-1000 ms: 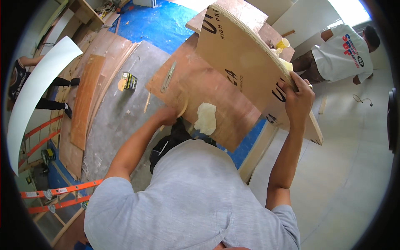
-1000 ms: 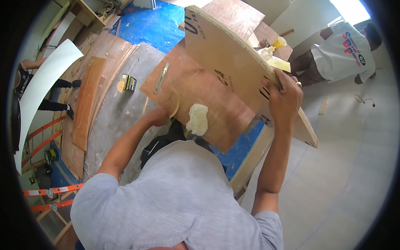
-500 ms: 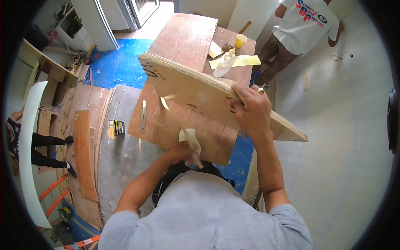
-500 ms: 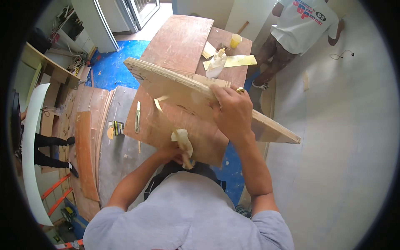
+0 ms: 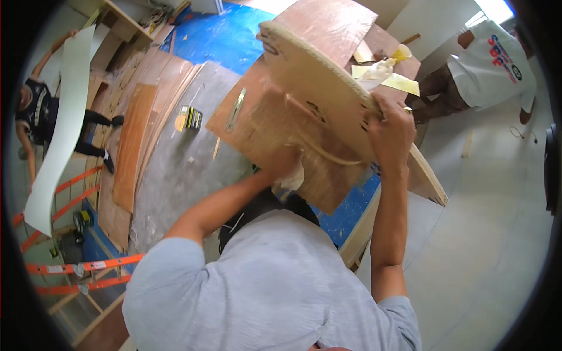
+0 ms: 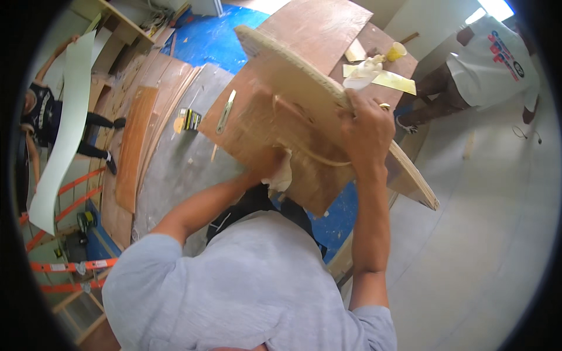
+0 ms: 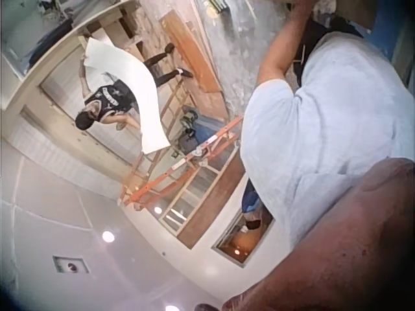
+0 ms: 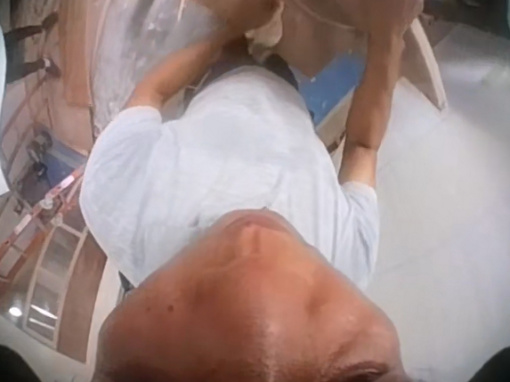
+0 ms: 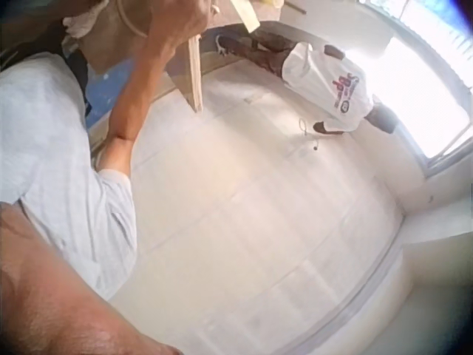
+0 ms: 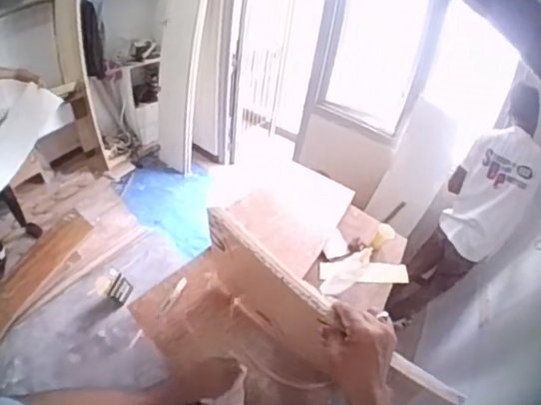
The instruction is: The person applies a thin wood edging strip to the side of a plywood board using glue and tape, then trims the excess length of the strip using a utility knife.
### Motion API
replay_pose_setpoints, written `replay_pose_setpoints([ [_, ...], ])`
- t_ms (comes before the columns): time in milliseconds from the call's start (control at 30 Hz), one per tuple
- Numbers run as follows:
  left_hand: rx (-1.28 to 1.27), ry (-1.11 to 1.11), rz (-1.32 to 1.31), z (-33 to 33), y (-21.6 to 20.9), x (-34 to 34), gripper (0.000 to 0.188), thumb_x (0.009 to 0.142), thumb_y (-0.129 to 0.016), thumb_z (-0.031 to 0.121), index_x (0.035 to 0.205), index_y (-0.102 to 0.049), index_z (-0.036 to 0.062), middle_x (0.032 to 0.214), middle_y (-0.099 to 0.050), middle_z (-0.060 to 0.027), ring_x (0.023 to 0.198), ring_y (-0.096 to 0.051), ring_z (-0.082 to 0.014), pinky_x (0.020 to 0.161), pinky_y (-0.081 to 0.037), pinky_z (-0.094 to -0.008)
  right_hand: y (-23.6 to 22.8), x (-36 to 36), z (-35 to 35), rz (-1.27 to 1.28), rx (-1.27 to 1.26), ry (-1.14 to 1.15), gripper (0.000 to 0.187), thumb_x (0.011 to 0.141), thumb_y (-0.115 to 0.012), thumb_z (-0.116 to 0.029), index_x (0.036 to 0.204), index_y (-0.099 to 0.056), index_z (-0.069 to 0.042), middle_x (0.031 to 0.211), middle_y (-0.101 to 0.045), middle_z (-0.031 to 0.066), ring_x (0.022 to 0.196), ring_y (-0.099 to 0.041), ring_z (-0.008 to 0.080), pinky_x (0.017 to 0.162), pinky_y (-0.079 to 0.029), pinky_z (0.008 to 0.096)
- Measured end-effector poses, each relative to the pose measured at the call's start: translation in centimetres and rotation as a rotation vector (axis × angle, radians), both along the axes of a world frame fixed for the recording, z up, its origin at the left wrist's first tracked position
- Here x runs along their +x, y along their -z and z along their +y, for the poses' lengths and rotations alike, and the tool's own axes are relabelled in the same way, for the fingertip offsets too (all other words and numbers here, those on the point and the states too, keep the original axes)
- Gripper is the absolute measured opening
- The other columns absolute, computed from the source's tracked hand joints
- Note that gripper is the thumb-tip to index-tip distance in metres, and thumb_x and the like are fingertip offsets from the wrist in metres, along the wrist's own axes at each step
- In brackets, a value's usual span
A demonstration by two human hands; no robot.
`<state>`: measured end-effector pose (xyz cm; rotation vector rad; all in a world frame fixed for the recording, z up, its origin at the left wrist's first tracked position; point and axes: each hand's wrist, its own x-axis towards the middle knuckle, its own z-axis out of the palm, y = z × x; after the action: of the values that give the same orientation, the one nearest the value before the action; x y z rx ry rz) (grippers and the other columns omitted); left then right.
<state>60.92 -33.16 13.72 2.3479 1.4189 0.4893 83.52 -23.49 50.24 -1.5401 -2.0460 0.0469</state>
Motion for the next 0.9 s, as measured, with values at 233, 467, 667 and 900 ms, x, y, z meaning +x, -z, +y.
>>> replay_pose_setpoints([
  [233,0.031,-0.907,0.333,8.7,-7.5,-15.6,0.058,0.09,-0.073,0.036,0.134,-0.054,0.0032,0.123,-0.062,-0.0224,0.119,-0.058,-0.039,0.099,-0.047,-0.05,-0.5,0.2,1.0,-0.046,-0.1,-0.047,0.036,0.083,-0.079,-0.023,0.115,-0.072,-0.008,0.106,-0.075,0.0132,0.099,-0.07,0.0358,0.089,-0.054,0.0464],
  [467,-0.045,-0.648,0.119,10.4,-2.6,-19.1,0.036,0.093,-0.067,0.024,0.124,-0.065,0.0058,0.111,-0.062,-0.0222,0.11,-0.061,-0.0435,0.096,-0.05,-0.051,-1.3,6.1,-2.9,-0.26,-0.247,0.128,0.045,0.085,-0.08,-0.028,0.123,-0.067,-0.007,0.105,-0.075,0.0131,0.099,-0.071,0.0351,0.088,-0.053,0.0464],
  [667,-0.39,-1.03,-0.789,6.6,-6.2,-25.2,0.01,0.093,-0.054,0.007,0.101,-0.06,0.0061,0.079,-0.064,-0.0085,0.066,-0.067,-0.021,0.059,-0.054,-0.0352,-0.6,13.1,-6.4,-0.222,-0.192,0.162,0.048,0.085,-0.08,-0.031,0.125,-0.068,-0.007,0.102,-0.075,0.0118,0.098,-0.071,0.033,0.088,-0.052,0.0468],
  [900,-0.213,-0.644,-0.93,6.0,-31.3,-15.0,0.05,0.094,-0.055,0.005,0.143,-0.061,0.0084,0.079,-0.057,0.0005,0.064,-0.052,-0.0065,0.059,-0.043,-0.022,0.2,16.4,-8.7,-0.221,-0.117,0.202,0.048,0.087,-0.079,-0.031,0.128,-0.069,-0.01,0.108,-0.075,0.0082,0.102,-0.069,0.0282,0.09,-0.049,0.043],
])
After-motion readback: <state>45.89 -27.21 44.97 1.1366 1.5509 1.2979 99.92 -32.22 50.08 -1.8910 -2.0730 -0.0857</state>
